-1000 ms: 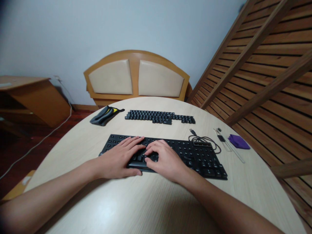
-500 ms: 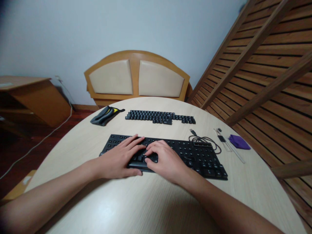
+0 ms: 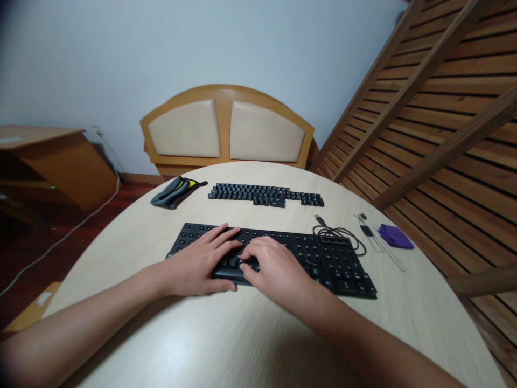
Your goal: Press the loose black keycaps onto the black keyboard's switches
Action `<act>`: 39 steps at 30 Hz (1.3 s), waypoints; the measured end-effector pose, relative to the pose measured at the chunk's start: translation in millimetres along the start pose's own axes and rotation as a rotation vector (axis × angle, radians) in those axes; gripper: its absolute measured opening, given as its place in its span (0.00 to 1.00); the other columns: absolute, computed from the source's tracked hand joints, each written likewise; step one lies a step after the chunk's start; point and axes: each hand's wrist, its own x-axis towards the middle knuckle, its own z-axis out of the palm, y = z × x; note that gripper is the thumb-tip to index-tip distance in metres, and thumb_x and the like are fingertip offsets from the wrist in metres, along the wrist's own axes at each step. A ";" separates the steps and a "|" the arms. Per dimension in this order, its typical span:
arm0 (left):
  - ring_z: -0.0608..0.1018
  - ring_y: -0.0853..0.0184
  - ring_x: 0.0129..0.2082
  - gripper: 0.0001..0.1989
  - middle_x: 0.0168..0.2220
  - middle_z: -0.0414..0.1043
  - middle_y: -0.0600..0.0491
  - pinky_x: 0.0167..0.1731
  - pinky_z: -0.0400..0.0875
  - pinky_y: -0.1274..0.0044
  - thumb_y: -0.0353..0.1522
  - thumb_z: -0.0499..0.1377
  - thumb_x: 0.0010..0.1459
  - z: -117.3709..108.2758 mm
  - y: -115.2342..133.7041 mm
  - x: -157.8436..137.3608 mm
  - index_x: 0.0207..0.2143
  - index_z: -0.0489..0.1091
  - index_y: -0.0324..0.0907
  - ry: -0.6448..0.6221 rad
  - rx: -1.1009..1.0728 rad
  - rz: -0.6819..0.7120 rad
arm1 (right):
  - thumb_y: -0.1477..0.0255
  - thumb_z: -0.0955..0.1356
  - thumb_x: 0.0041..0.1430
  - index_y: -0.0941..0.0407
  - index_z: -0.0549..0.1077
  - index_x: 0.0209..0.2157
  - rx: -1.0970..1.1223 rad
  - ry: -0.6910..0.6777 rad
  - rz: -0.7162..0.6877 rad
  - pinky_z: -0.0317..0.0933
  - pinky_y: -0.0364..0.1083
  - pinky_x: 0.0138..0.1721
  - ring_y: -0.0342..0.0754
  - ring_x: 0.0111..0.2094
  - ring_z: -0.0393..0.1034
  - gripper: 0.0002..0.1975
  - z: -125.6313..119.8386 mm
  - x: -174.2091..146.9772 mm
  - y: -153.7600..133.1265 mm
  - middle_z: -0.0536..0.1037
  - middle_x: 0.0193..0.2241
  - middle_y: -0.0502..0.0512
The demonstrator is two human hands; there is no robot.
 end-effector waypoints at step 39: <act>0.47 0.47 0.71 0.44 0.70 0.48 0.34 0.67 0.50 0.58 0.59 0.56 0.57 2.8 -0.6 -0.5 0.62 0.59 0.34 0.024 0.063 -0.004 | 0.76 0.68 0.63 0.59 0.80 0.40 -0.302 -0.058 -0.013 0.69 0.52 0.50 0.55 0.46 0.77 0.08 2.4 -5.8 -21.5 0.82 0.42 0.61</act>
